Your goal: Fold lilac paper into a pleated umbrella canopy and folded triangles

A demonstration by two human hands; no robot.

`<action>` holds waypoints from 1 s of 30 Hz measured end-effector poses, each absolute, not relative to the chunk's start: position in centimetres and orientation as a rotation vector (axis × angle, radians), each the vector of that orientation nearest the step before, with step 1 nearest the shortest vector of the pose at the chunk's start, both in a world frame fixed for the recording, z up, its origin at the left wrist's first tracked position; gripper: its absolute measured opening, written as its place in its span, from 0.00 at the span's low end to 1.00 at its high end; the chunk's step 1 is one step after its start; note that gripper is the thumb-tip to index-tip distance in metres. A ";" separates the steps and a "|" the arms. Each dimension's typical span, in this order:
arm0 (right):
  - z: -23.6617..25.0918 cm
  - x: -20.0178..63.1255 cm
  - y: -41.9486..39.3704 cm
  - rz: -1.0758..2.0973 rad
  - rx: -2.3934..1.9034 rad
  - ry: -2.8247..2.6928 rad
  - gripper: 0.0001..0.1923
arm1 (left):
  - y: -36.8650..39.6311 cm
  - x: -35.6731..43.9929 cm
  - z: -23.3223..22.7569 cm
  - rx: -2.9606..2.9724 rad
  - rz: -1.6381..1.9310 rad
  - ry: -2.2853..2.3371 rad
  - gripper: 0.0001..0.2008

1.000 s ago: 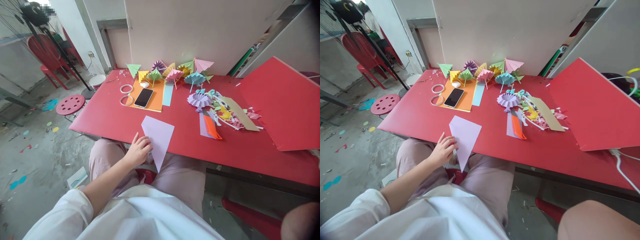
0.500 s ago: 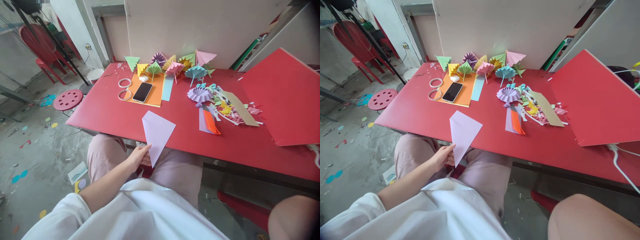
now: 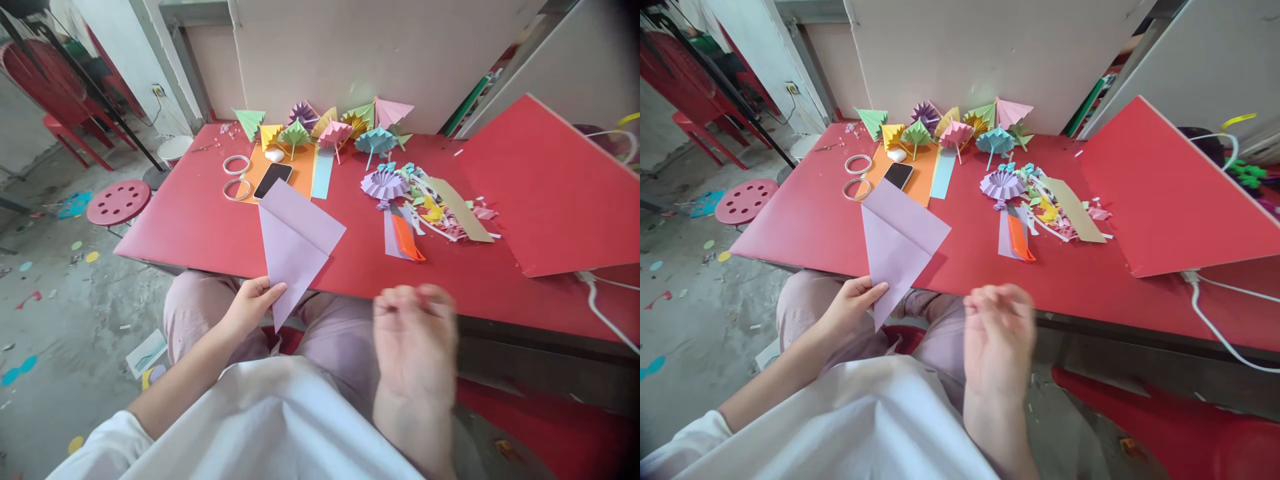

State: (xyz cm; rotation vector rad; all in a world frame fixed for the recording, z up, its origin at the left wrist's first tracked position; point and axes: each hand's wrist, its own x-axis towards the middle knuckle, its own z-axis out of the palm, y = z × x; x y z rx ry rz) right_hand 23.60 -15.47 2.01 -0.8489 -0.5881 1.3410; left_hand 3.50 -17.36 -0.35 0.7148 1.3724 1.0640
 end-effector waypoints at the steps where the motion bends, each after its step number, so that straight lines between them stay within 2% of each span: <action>1: 2.2 23.2 -15.4 1.438 -0.802 -0.509 0.11 | -17.4 3.3 0.1 0.740 1.063 1.374 0.19; 4: 3.0 21.9 -15.1 1.688 -0.680 -0.293 0.14 | -17.5 2.7 0.8 0.772 1.091 1.376 0.17; 11: 5.1 20.8 -15.5 1.703 -0.653 -0.251 0.12 | -17.6 2.0 0.4 0.724 1.078 1.318 0.14; 25: 5.8 20.0 -16.0 1.666 -0.701 -0.298 0.11 | -17.8 2.3 1.2 0.704 1.017 1.326 0.14; 27: 5.7 19.8 -16.1 1.671 -0.706 -0.319 0.11 | -17.8 2.8 1.7 0.735 1.074 1.308 0.18; 30: 5.2 19.2 -16.3 1.721 -0.716 -0.341 0.10 | -18.0 3.6 3.0 0.850 1.206 1.354 0.38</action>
